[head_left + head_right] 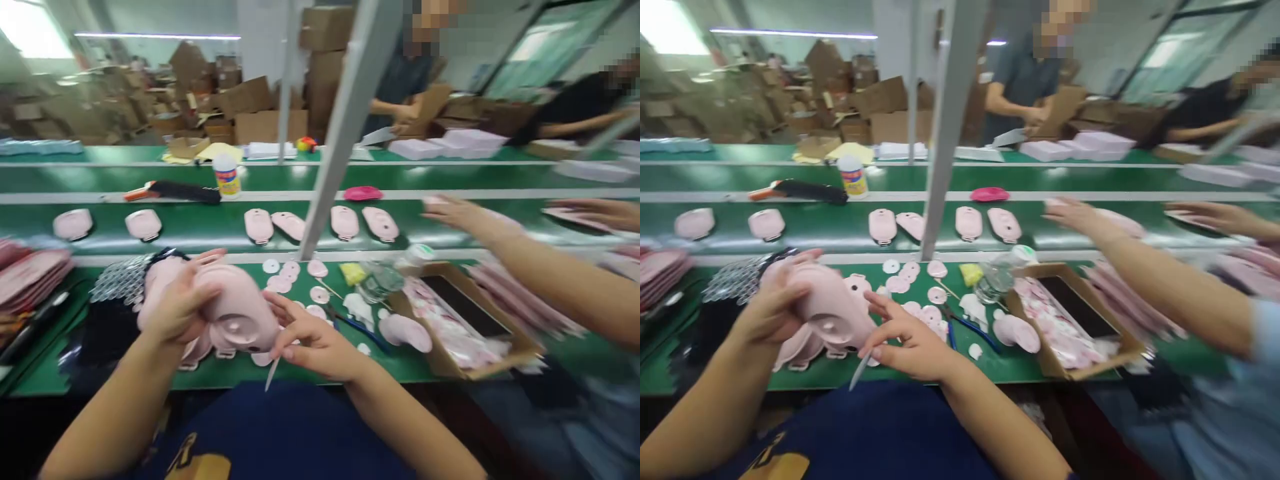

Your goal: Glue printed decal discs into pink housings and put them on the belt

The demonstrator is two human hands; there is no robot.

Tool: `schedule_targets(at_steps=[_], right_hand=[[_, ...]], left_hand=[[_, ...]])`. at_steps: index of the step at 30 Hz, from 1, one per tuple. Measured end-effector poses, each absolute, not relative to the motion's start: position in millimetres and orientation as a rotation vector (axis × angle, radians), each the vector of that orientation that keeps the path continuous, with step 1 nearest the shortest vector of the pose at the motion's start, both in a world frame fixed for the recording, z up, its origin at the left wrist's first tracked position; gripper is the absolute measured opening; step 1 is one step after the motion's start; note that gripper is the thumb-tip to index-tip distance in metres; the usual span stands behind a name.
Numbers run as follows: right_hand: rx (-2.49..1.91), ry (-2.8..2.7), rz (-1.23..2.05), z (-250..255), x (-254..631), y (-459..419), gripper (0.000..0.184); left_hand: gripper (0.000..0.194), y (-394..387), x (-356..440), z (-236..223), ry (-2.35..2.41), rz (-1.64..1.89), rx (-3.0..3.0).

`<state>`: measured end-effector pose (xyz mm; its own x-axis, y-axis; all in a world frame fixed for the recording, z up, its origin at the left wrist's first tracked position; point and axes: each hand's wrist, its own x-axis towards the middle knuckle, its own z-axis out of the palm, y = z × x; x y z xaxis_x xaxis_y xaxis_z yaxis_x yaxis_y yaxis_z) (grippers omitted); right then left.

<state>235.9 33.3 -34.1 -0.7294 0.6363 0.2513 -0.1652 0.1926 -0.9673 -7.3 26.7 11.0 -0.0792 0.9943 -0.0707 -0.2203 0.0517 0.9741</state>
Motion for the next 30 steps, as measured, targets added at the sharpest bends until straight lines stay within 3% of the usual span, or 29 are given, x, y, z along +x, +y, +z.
schedule_targets(at_steps=[2,6,11,17,22,28,30], right_hand=[[-0.482,-1.547,1.810,-44.1,225.1,27.7,0.023],[-0.713,-0.970,1.952,-63.6,216.6,14.9,0.030],[-0.834,-0.850,1.989,-68.6,213.3,15.7,0.033],[-0.890,-0.914,1.999,-58.9,225.0,13.7,0.027],[-0.899,-1.404,1.572,-44.7,265.5,16.2,0.024],[-0.755,-1.450,1.538,-34.1,271.0,19.0,0.016],[-0.729,-1.449,1.545,-37.0,265.3,17.5,0.015]], left_hand=[[0.074,19.3,-8.0,6.5,1.117,1.398,0.835],[0.059,21.3,19.3,-13.2,0.816,1.455,0.538],[0.059,3.9,49.3,-50.0,0.797,1.348,0.446],[0.071,-8.6,45.1,-52.9,0.936,1.388,0.368],[0.075,-28.5,24.5,-38.1,0.976,1.453,0.389],[0.065,-54.2,-35.5,-51.9,1.015,1.444,0.473],[0.082,-48.5,-43.1,-68.2,1.073,1.370,0.589]])
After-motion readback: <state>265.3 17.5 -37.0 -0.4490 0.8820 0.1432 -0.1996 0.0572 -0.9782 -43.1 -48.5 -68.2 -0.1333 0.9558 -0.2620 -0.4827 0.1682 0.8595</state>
